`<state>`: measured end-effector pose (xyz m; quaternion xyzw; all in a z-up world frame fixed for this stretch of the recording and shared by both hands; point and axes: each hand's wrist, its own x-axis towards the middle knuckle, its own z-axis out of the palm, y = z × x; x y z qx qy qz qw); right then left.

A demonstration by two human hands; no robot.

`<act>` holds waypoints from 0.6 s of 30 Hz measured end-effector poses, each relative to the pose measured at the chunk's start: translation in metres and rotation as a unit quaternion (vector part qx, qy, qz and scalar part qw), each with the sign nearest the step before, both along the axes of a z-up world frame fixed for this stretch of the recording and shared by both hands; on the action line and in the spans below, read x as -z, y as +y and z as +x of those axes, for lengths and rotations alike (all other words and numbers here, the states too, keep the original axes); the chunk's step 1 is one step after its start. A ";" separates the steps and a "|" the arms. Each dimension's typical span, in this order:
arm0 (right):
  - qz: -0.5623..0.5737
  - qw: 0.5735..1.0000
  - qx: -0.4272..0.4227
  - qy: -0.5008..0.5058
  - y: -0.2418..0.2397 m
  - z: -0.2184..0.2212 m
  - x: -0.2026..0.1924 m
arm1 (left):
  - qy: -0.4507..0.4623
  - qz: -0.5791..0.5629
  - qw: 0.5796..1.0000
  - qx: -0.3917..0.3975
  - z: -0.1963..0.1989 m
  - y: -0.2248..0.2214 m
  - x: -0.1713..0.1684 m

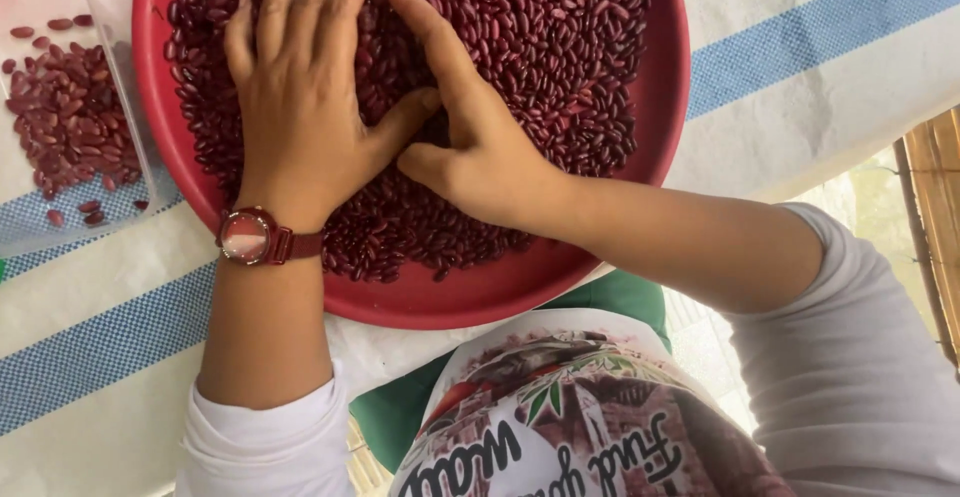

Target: Manually sorting red beans in a large red tray to remove debris or damaged beans.

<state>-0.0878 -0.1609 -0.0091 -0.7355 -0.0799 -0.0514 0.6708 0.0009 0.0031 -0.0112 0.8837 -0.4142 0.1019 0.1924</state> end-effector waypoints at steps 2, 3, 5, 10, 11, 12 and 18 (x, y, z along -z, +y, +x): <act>-0.052 0.994 -0.098 -0.019 -0.013 0.001 -0.018 | 0.012 0.003 1.000 -0.010 0.000 0.001 0.001; -0.050 0.994 -0.098 -0.020 -0.022 0.001 -0.030 | 0.011 0.005 1.000 -0.011 0.000 0.000 0.000; -0.201 0.958 -0.198 -0.053 -0.042 0.002 -0.055 | 0.027 0.038 0.999 -0.018 0.000 0.000 -0.001; -0.270 0.955 -0.111 -0.059 -0.106 -0.007 -0.062 | 0.000 0.021 1.000 -0.009 0.000 0.001 0.002; -0.270 0.959 -0.078 -0.039 -0.123 -0.008 -0.058 | -0.011 0.016 1.000 -0.008 0.001 0.001 0.002; -0.271 0.959 -0.079 -0.039 -0.128 -0.012 -0.053 | -0.011 0.015 1.000 -0.009 0.001 0.001 0.002; -0.458 0.884 0.039 -0.083 -0.164 -0.032 -0.009 | -0.009 0.007 1.000 -0.007 0.001 0.001 0.003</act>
